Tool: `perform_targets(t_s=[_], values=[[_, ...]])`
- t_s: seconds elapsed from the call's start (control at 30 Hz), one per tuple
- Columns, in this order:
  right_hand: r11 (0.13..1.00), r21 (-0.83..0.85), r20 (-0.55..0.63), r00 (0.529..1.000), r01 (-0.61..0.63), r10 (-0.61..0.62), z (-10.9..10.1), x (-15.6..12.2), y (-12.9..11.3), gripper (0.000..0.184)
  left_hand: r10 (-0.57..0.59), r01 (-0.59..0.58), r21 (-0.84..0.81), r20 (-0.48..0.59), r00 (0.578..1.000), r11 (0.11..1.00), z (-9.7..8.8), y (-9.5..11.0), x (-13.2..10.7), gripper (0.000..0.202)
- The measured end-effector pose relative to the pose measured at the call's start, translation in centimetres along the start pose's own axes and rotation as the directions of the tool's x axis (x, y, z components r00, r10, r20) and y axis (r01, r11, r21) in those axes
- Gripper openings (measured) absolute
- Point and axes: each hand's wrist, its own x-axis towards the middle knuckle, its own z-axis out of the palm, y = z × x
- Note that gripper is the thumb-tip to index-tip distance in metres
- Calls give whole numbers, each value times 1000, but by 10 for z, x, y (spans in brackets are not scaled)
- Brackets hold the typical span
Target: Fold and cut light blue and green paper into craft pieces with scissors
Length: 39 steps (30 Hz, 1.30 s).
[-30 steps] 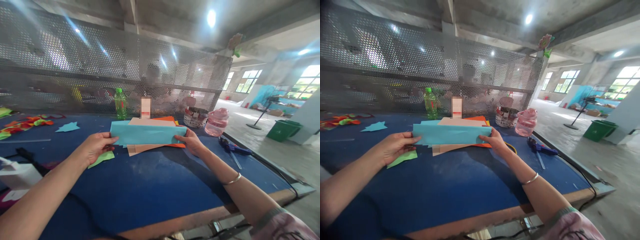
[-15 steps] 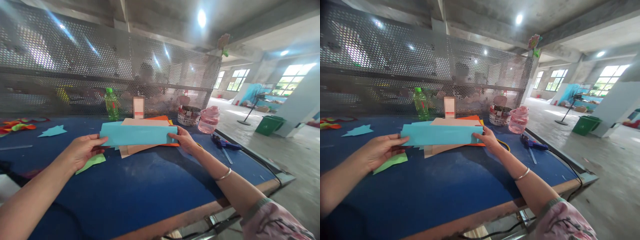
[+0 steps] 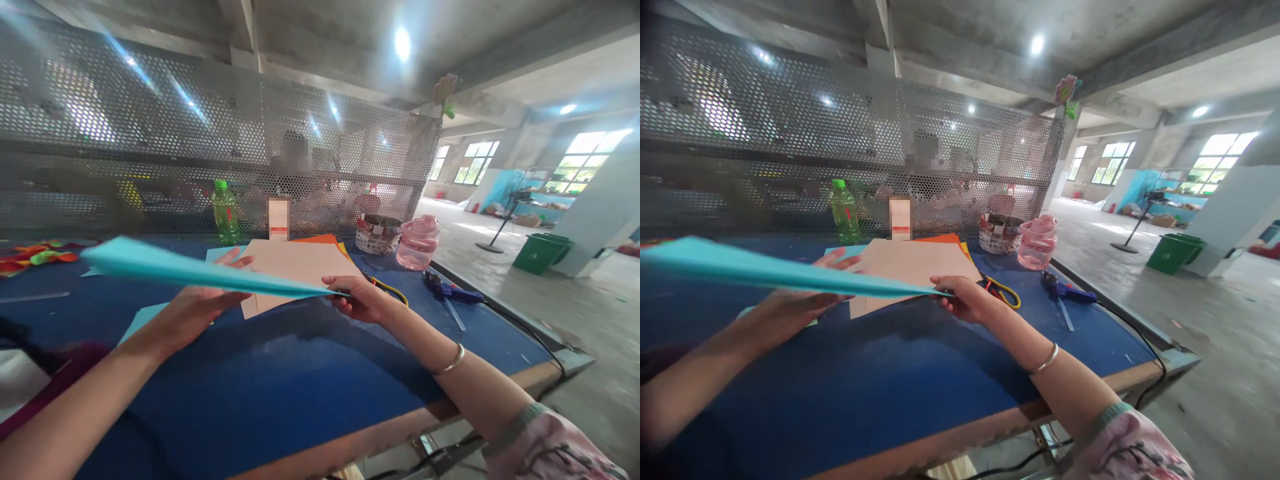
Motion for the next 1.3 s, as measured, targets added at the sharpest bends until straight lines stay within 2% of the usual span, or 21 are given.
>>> perform_targets(t_s=[0.03, 0.1, 0.17, 0.23, 0.37, 0.47, 0.63, 0.77, 0.9, 1.0, 1.1, 1.3], values=[[999, -22, 20, 1000, -24, 24, 2, -1, 2, 16, 12, -9, -67, 43, 999, 998, 3, -1, -1, 71], [996, -64, 51, 997, -54, 57, 5, -2, 4, 17, -18, 34, -219, 73, 997, 975, 7, -1, -4, 57], [992, -103, 90, 992, -73, 83, 7, -2, 4, 14, -98, 94, -264, -3, 995, 960, 9, 0, -6, 36], [988, -124, 104, 989, -88, 101, 6, -1, 3, 10, -136, 103, -292, -96, 986, 951, 10, 2, -7, 28], [974, -213, 88, 992, -73, 93, 2, 3, 6, 49, -213, 127, -338, -231, 950, 933, 11, 6, -4, 26], [961, -277, 54, 998, -10, 26, -1, 9, 13, 57, -300, 192, -381, -249, 921, 904, 10, 8, -2, 23], [948, -227, 23, 975, 222, -223, -4, 12, 19, 65, -358, 232, -422, -248, 900, 877, 10, 11, -3, 18], [902, -282, 24, 943, 326, -333, -1, 8, 17, 50, -369, 233, -426, -269, 890, 874, 11, 11, -3, 20], [814, -414, 114, 910, 408, -399, 1, 7, 20, 32, -356, 224, -432, -256, 899, 874, 11, 9, -2, 18], [738, -476, 133, 869, 478, -477, 0, 10, 22, 27, -343, 216, -440, -233, 910, 872, 11, 8, -3, 12], [675, -547, 116, 843, 496, -526, -3, 12, 23, 23, -313, 186, -450, -225, 923, 873, 10, 6, -3, 13], [654, -571, 121, 839, 496, -531, -5, 14, 24, 25, -300, 174, -531, -162, 940, 830, 6, 5, -2, 11]])
